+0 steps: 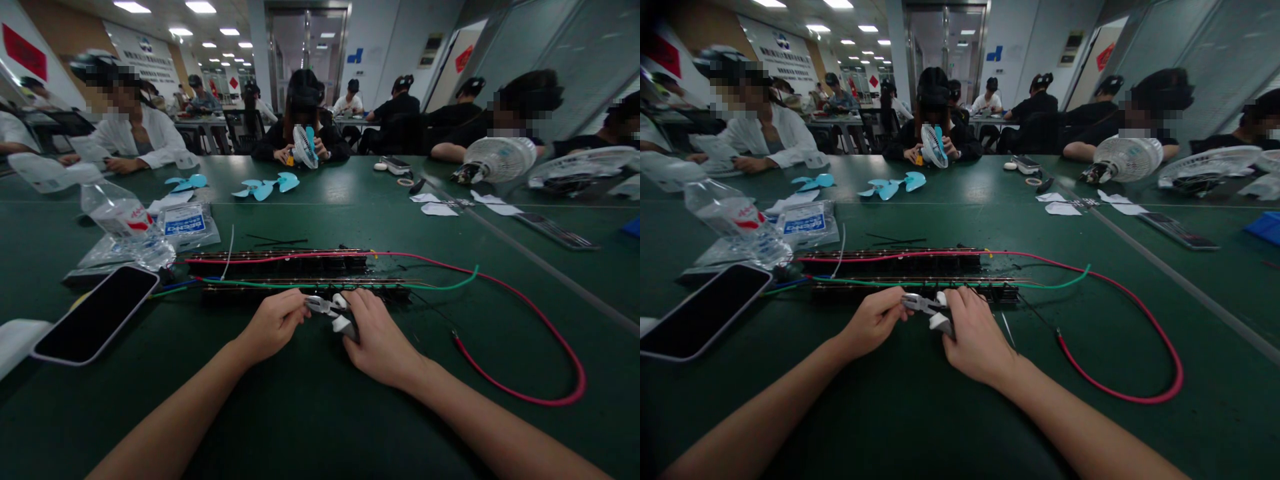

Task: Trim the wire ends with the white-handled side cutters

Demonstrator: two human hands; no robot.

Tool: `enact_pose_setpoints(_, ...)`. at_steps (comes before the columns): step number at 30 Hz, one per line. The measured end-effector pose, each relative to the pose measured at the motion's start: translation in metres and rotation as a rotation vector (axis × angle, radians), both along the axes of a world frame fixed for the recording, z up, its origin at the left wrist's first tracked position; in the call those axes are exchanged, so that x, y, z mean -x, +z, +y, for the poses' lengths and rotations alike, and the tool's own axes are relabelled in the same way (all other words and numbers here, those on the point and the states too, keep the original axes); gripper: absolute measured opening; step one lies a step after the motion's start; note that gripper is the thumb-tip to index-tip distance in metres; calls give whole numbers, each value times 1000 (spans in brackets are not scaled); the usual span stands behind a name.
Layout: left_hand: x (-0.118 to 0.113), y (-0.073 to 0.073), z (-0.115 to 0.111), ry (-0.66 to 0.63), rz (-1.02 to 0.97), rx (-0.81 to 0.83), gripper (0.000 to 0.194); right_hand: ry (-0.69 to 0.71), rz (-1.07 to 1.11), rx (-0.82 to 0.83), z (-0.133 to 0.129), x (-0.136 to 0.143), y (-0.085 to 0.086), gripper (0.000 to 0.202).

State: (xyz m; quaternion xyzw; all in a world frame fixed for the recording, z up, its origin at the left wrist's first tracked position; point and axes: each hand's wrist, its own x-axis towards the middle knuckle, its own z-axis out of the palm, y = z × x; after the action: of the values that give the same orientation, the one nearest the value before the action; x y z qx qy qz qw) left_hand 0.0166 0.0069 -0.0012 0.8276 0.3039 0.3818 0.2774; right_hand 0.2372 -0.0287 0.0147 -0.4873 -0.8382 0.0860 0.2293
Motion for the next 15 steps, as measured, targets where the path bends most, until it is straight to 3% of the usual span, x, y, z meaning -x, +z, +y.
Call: enact_pose_setpoints(15, 0, -3, 1, -6, 22, 40, 21, -1, 4, -29, 1, 0, -2, 47)
